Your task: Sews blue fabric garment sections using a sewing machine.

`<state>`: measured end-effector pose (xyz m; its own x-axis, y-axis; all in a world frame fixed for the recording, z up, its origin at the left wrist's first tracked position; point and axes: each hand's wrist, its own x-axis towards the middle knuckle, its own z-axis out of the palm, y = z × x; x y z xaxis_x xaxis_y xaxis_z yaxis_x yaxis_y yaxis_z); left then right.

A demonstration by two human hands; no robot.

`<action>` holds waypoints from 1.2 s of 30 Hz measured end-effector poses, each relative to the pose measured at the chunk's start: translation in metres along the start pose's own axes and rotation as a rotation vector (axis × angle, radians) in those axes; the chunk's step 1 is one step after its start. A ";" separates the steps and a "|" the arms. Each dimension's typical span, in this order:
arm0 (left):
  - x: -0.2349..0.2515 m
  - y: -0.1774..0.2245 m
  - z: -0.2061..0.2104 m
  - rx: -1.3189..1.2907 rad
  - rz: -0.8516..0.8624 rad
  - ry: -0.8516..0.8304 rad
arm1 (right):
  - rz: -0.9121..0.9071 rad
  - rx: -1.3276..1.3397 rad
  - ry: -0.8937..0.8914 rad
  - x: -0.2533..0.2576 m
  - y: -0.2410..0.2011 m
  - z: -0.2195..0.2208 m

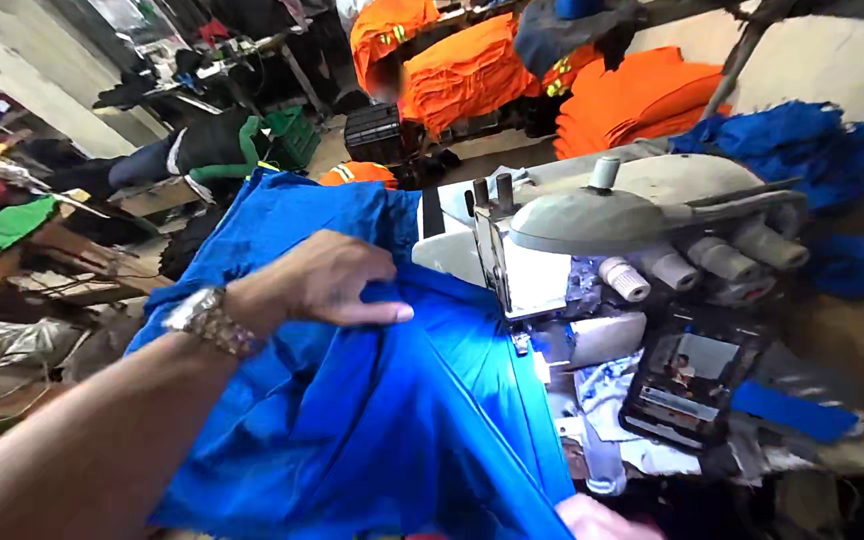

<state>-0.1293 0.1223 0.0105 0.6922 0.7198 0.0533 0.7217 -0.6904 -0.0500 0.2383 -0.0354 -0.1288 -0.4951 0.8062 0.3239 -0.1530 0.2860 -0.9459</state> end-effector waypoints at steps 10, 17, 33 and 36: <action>0.040 -0.025 -0.144 0.051 -0.158 -0.284 | -0.059 0.121 -0.030 0.105 0.029 -0.026; 0.031 -0.013 -0.138 -0.079 -0.086 -0.235 | -0.114 0.053 -0.052 0.105 0.028 -0.028; 0.051 0.017 -0.124 0.020 0.090 -0.180 | -0.120 0.093 -0.030 0.106 0.029 -0.024; 0.057 0.025 -0.113 0.013 0.141 -0.151 | -0.124 0.101 -0.019 0.107 0.027 -0.024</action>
<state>-0.0723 0.1375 0.1246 0.7779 0.6195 -0.1052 0.6169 -0.7848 -0.0597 0.2017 0.0708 -0.1197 -0.4827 0.7578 0.4390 -0.2985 0.3289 -0.8959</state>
